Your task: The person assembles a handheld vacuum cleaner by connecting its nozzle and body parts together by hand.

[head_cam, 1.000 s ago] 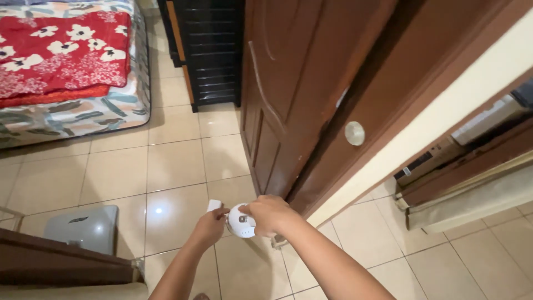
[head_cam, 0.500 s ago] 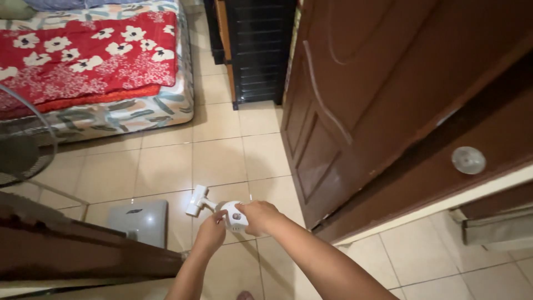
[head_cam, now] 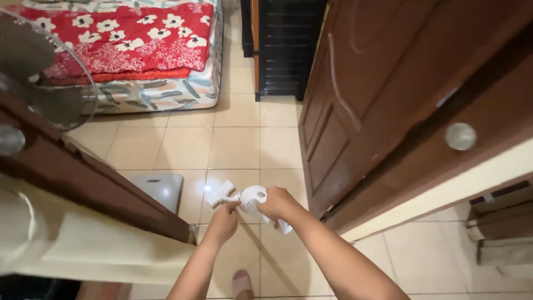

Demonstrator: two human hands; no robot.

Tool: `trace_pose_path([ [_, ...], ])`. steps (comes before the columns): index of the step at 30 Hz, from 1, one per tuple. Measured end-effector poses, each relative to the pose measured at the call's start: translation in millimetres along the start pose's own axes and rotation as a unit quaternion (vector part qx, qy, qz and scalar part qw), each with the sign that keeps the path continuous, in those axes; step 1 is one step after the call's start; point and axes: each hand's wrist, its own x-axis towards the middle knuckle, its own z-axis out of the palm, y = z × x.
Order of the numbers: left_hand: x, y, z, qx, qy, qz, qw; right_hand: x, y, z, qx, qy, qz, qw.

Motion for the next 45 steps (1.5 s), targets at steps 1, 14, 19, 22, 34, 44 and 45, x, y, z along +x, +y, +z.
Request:
trace_pose_path([
  [1, -11.4, 0.4, 14.4, -0.006, 0.012, 0.026, 1.000, -16.2, 7.9, -6.9, -0.018, -0.004, -0.006, 1.000],
  [14, -147.0, 65.9, 76.4, -0.047, 0.077, -0.043, 0.995, -175.3, 57.7, -8.4, -0.165, -0.064, -0.095, 0.980],
  [19, -156.3, 48.9, 65.1, -0.057, 0.093, -0.020, 0.994, -156.3, 54.8, 19.1, -0.172, -0.039, -0.099, 0.979],
  [22, -153.0, 25.0, 55.2, -0.048, 0.095, -0.014, 0.994, -138.6, 64.5, 54.4, -0.175, -0.029, -0.111, 0.978],
  [34, -148.2, -17.0, -12.1, -0.056, 0.092, -0.039, 0.993, -145.2, -14.7, 76.6, -0.199, -0.048, -0.037, 0.978],
  [44, -148.8, -42.3, 11.9, -0.068, 0.089, -0.033, 0.993, -108.4, -3.9, 103.0, -0.214, -0.040, -0.091, 0.972],
  [45, -152.7, -47.4, 13.7, -0.073, 0.086, -0.026, 0.993, -105.1, 3.5, 112.1, -0.212, -0.042, -0.099, 0.971],
])
